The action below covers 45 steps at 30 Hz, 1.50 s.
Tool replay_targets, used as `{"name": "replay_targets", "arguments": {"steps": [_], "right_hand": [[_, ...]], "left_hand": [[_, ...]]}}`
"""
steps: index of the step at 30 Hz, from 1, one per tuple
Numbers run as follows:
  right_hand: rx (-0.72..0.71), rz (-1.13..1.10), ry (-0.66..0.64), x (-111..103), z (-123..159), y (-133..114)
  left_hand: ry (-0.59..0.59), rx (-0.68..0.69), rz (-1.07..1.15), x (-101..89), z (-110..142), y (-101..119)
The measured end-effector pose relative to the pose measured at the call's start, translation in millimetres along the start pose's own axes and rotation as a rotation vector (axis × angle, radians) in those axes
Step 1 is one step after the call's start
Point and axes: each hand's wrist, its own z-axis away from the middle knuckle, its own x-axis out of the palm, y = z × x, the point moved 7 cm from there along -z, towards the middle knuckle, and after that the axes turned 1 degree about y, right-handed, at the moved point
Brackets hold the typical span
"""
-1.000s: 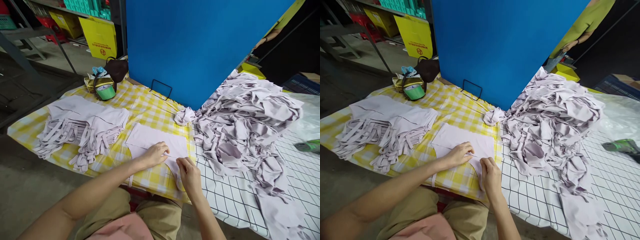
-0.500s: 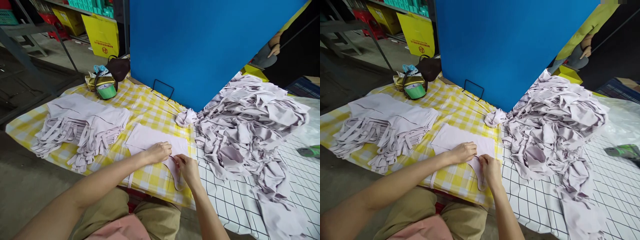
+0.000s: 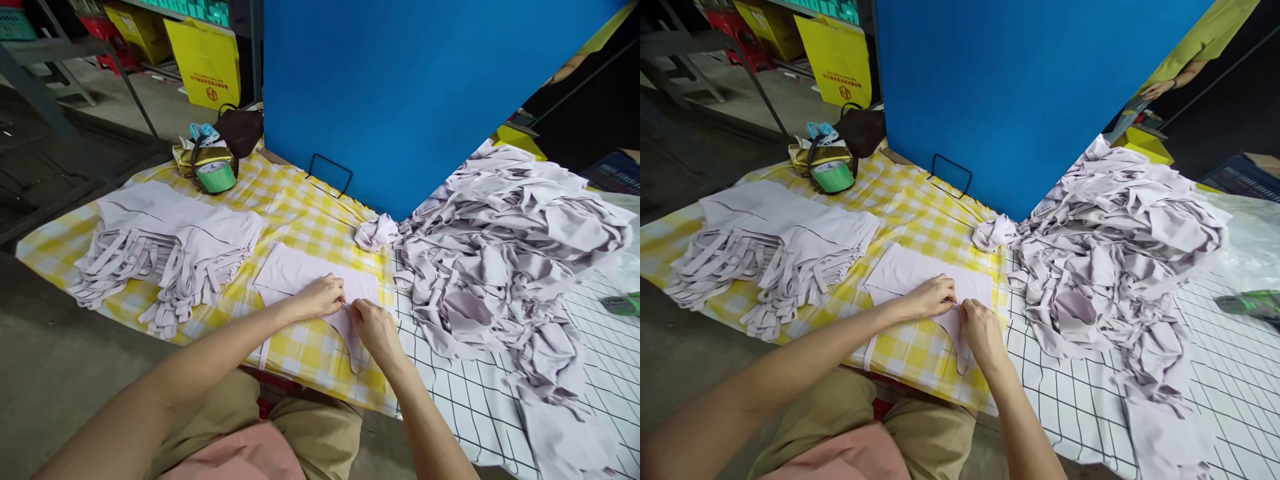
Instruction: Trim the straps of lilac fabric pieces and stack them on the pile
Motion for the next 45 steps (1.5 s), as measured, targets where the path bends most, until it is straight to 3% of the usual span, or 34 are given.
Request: {"name": "replay_targets", "arguments": {"steps": [22, 28, 30, 33, 35, 37, 45], "right_hand": [[-0.124, 0.087, -0.04, 5, -12, -12], [-0.03, 0.037, -0.002, 2, -11, -11], [0.12, -0.08, 0.012, -2, -3, -3], [0.392, -0.571, -0.083, 2, 26, 8], [0.476, -0.907, -0.162, 8, 51, 5], [0.506, -1.043, -0.149, 9, 75, 2], [0.432, -0.529, 0.3, 13, 148, -2]], "left_hand": [[-0.032, -0.004, -0.024, 2.7, -2, 0], [-0.046, -0.042, -0.025, 2.4, -1, 0], [-0.049, -0.038, 0.008, 1.2, 1, 0], [-0.06, 0.021, 0.059, -4.3, 7, 3], [-0.091, 0.053, 0.067, -8.6, 12, 7], [-0.128, 0.059, 0.053, -12.2, 17, 11], [-0.158, 0.094, -0.123, -12.1, 35, 19]]}}
